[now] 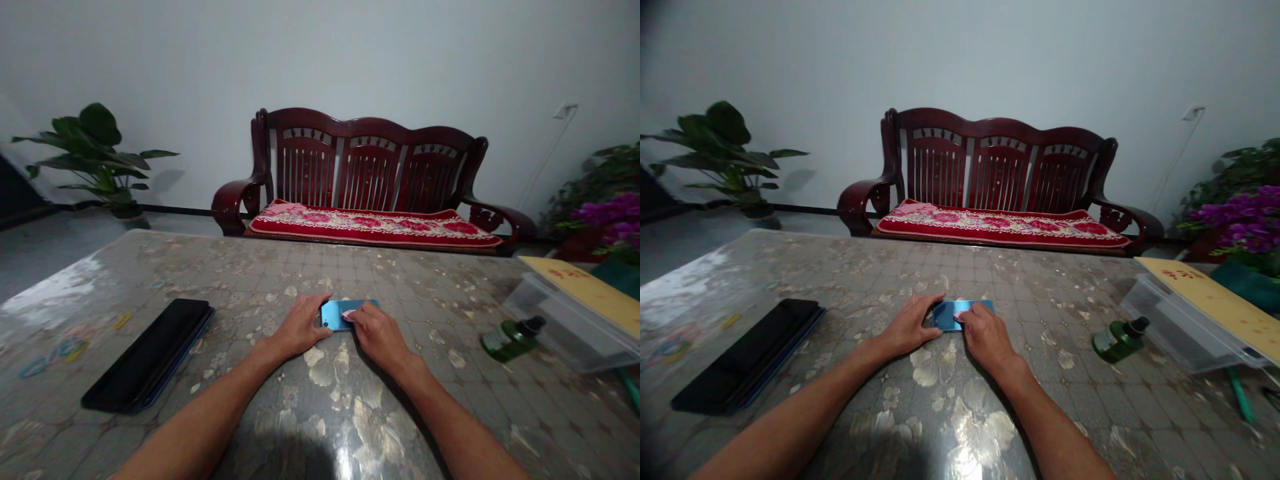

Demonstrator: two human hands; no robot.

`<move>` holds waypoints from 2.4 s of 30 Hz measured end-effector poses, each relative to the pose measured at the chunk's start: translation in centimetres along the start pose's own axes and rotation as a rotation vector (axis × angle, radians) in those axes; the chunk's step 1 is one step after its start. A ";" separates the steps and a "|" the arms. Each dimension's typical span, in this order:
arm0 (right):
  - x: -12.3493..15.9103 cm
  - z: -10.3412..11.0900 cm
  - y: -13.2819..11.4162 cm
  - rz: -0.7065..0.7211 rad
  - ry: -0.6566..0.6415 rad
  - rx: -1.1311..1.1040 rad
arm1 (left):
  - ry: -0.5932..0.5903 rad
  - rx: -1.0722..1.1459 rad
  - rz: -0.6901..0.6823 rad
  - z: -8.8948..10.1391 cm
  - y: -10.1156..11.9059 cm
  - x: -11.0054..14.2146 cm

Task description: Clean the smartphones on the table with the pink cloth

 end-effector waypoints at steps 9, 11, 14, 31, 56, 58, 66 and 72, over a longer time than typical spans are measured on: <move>-0.8 0.7 2.1 -0.150 0.022 0.041 | 0.007 -0.008 -0.019 -0.1 -0.1 -0.1; -0.9 0.1 0.7 -0.082 0.012 0.012 | 0.013 -0.004 -0.034 -0.2 -0.2 -0.1; -1.0 -0.3 -1.1 0.026 -0.008 -0.023 | 0.018 -0.006 -0.042 -0.3 -0.5 -0.1; -1.4 0.0 -1.4 0.020 -0.044 0.019 | 0.014 -0.003 -0.017 0.0 0.3 0.0; -1.6 0.5 -0.3 -0.082 -0.013 0.072 | -0.001 -0.007 -0.025 -0.2 0.9 0.0; -1.7 0.0 -1.7 0.011 -0.033 0.043 | 0.003 -0.007 -0.034 -0.3 0.8 0.0; -1.8 0.6 0.1 -0.101 0.026 0.104 | 0.009 0.004 -0.041 -0.2 0.9 0.0; -1.9 -0.2 -2.5 0.111 -0.015 0.045 | -0.005 -0.003 -0.042 -0.5 0.9 -0.2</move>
Point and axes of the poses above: each hand's wrist, its own x-axis away from the middle knuckle, its own z-axis out of the back of the hand, y = z × x, the point moved 7 cm from there along -x, towards the middle knuckle, and after that the axes turned 11 degrees about -y, right-handed, at the moved point
